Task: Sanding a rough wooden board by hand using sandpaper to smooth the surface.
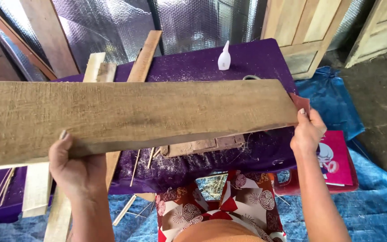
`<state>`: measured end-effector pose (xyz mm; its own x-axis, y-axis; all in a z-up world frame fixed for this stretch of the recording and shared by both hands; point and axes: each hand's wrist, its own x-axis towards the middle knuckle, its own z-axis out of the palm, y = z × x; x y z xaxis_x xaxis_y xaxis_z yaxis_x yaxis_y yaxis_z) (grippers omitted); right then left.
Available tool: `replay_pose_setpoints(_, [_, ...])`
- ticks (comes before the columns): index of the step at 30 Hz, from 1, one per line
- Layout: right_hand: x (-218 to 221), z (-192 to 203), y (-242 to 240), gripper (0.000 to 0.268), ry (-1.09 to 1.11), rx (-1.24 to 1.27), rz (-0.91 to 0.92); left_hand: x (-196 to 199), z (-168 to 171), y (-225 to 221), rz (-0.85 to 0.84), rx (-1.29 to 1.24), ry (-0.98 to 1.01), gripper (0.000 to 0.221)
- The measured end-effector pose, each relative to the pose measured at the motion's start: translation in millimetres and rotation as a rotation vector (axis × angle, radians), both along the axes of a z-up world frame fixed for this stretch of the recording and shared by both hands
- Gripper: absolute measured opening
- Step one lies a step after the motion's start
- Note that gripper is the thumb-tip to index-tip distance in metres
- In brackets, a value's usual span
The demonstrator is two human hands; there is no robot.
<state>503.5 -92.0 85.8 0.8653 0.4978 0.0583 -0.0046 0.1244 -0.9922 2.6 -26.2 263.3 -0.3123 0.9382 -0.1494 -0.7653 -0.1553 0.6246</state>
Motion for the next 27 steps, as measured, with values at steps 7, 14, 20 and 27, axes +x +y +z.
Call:
replay_pose_setpoints(7, [7.9,-12.3,-4.0,0.015,-0.728,-0.167,-0.087,8.7,-18.2,-2.0,0.136,-0.094,-0.049,0.009])
replay_pose_setpoints(14, [-118.1,55.0,2.9,0.027,-1.097,0.326,0.118,2.8,-26.7,-1.8,0.147,-0.066,-0.009,0.009])
replay_pose_setpoints(20, [-188.4,78.3,10.1,0.032,-1.347,0.241,0.472,5.7,-20.9,3.2,0.158,-0.080,0.006,0.010])
replay_pose_setpoints(27, [-74.0,50.0,-7.7,0.034,-1.256,0.213,0.570,-2.5,-34.1,11.8,0.141,-0.093,-0.020,0.012])
